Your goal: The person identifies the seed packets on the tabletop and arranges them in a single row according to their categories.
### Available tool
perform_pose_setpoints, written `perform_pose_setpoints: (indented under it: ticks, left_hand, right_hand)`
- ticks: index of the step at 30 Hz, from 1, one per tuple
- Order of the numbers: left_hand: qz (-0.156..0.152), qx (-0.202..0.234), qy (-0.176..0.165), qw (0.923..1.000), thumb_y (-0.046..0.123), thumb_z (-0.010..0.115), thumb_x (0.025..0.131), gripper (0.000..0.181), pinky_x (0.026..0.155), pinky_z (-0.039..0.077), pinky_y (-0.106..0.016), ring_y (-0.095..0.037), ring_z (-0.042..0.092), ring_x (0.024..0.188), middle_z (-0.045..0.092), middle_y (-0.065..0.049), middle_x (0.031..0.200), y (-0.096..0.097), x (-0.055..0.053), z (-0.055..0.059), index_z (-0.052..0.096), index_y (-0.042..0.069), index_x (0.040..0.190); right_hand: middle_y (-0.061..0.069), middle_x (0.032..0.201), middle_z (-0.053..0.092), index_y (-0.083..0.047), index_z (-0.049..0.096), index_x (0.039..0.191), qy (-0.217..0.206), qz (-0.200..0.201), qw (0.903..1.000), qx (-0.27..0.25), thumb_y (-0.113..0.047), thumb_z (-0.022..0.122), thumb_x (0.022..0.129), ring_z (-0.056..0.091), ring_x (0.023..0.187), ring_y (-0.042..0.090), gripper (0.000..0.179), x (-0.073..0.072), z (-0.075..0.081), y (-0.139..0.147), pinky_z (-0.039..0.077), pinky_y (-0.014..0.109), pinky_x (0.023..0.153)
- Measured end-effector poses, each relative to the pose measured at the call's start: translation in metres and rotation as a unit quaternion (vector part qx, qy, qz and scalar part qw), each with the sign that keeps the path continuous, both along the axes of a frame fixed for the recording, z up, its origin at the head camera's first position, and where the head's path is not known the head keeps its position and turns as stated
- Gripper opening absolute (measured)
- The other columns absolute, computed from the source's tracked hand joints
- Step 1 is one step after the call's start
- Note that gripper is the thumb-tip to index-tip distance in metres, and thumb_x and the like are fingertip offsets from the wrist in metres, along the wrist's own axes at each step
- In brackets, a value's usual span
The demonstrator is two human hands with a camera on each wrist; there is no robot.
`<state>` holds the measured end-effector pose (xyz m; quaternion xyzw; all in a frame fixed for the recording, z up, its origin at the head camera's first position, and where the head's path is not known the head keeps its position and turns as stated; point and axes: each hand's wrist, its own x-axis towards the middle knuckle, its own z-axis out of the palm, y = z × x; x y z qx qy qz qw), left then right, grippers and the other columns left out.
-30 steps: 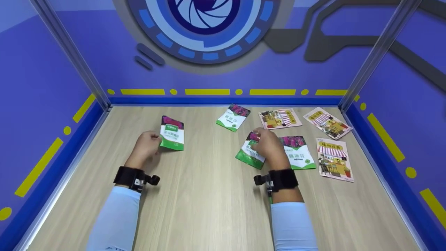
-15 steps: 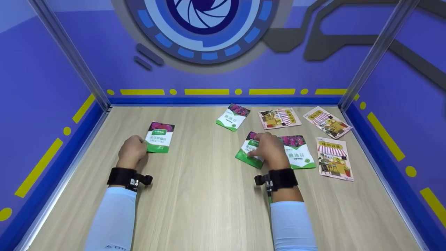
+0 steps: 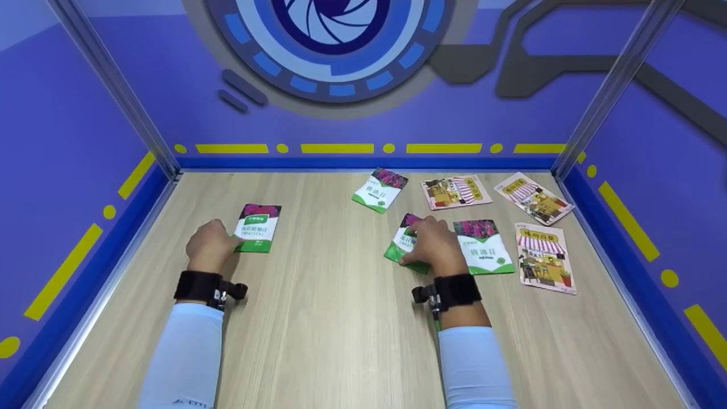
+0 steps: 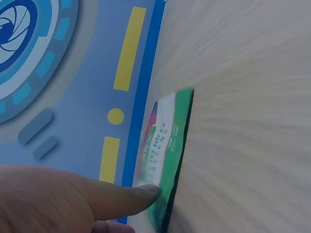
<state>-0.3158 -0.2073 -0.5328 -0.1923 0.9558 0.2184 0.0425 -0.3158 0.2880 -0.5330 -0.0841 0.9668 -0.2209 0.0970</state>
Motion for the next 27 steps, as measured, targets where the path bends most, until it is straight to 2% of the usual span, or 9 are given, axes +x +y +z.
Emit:
perform_pose_setpoints:
  ticks: [4, 7, 10, 12, 14, 17, 20, 23, 27]
  left_hand:
    - [-0.042, -0.014, 0.015, 0.9989, 0.029, 0.079, 0.089, 0.046, 0.079, 0.056, -0.051, -0.036, 0.064, 0.099, 0.065, -0.022, 0.113, 0.008, 0.001, 0.001, 0.067, -0.002, 0.120]
    - [-0.106, -0.022, 0.052, 0.9928, 0.033, 0.082, 0.088, 0.057, 0.089, 0.054, -0.054, -0.040, 0.057, 0.115, 0.058, -0.025, 0.128, 0.018, 0.001, 0.002, 0.065, -0.002, 0.131]
    - [-0.169, -0.031, 0.077, 0.9821, 0.028, 0.080, 0.091, 0.055, 0.096, 0.051, -0.057, -0.040, 0.049, 0.129, 0.052, -0.024, 0.143, 0.030, 0.001, 0.002, 0.065, 0.004, 0.138]
    - [-0.201, -0.039, 0.077, 0.9758, 0.026, 0.077, 0.093, 0.051, 0.100, 0.048, -0.059, -0.039, 0.046, 0.136, 0.050, -0.022, 0.149, 0.036, 0.002, 0.001, 0.065, 0.009, 0.140]
    - [-0.220, -0.047, 0.070, 0.9719, 0.022, 0.074, 0.096, 0.046, 0.102, 0.045, -0.061, -0.038, 0.043, 0.141, 0.048, -0.019, 0.152, 0.041, 0.003, -0.002, 0.065, 0.011, 0.140]
    - [-0.227, -0.057, 0.058, 0.9705, 0.013, 0.066, 0.098, 0.040, 0.104, 0.042, -0.063, -0.036, 0.044, 0.142, 0.051, -0.017, 0.151, 0.043, 0.005, -0.006, 0.066, 0.012, 0.138]
    - [-0.222, -0.065, 0.058, 0.9712, 0.009, 0.064, 0.096, 0.040, 0.100, 0.043, -0.062, -0.036, 0.050, 0.135, 0.057, -0.016, 0.144, 0.041, 0.007, -0.009, 0.068, 0.011, 0.136]
    - [-0.213, -0.067, 0.063, 0.9727, 0.012, 0.066, 0.096, 0.038, 0.096, 0.044, -0.061, -0.036, 0.054, 0.128, 0.061, -0.015, 0.135, 0.036, 0.008, -0.010, 0.069, 0.010, 0.133]
    - [-0.203, -0.068, 0.060, 0.9750, 0.015, 0.067, 0.096, 0.038, 0.095, 0.045, -0.062, -0.037, 0.055, 0.127, 0.061, -0.016, 0.134, 0.028, 0.009, -0.009, 0.068, 0.010, 0.134]
  right_hand:
    - [0.022, 0.142, 0.053, -0.012, 0.066, 0.139, -0.006, 0.008, 0.9999, -0.004, -0.038, 0.098, 0.067, 0.048, 0.126, 0.042, 0.083, 0.001, -0.001, -0.001, 0.044, 0.063, 0.104]
    - [0.022, 0.145, 0.053, -0.010, 0.064, 0.140, -0.015, 0.013, 0.9998, -0.001, -0.035, 0.097, 0.068, 0.048, 0.131, 0.042, 0.083, 0.001, 0.001, -0.003, 0.042, 0.062, 0.109]
    - [0.023, 0.151, 0.049, -0.009, 0.062, 0.143, -0.023, 0.018, 0.9995, 0.009, -0.034, 0.097, 0.069, 0.045, 0.137, 0.044, 0.085, 0.002, 0.002, -0.007, 0.039, 0.062, 0.112]
    - [0.022, 0.154, 0.047, -0.010, 0.062, 0.143, -0.023, 0.021, 0.9993, 0.019, -0.034, 0.096, 0.069, 0.042, 0.141, 0.044, 0.085, 0.003, 0.003, -0.010, 0.039, 0.063, 0.112]
    - [0.020, 0.154, 0.045, -0.014, 0.064, 0.142, -0.021, 0.020, 0.9992, 0.028, -0.035, 0.097, 0.068, 0.041, 0.140, 0.044, 0.084, 0.004, 0.004, -0.013, 0.040, 0.064, 0.110]
    - [0.018, 0.151, 0.044, -0.022, 0.066, 0.141, -0.022, 0.016, 0.9989, 0.038, -0.038, 0.097, 0.066, 0.042, 0.134, 0.041, 0.082, 0.006, 0.006, -0.016, 0.042, 0.068, 0.104]
    - [0.020, 0.147, 0.044, -0.027, 0.066, 0.141, -0.030, 0.014, 0.9989, 0.032, -0.040, 0.097, 0.066, 0.045, 0.124, 0.039, 0.081, 0.007, 0.006, -0.017, 0.045, 0.068, 0.098]
    - [0.020, 0.145, 0.044, -0.027, 0.066, 0.141, -0.032, 0.015, 0.9991, 0.024, -0.038, 0.097, 0.067, 0.047, 0.119, 0.036, 0.081, 0.008, 0.006, -0.017, 0.048, 0.064, 0.097]
    - [0.023, 0.148, 0.043, -0.025, 0.065, 0.142, -0.033, 0.026, 0.9989, 0.021, -0.037, 0.097, 0.069, 0.049, 0.121, 0.037, 0.081, 0.009, 0.005, -0.018, 0.048, 0.061, 0.100]
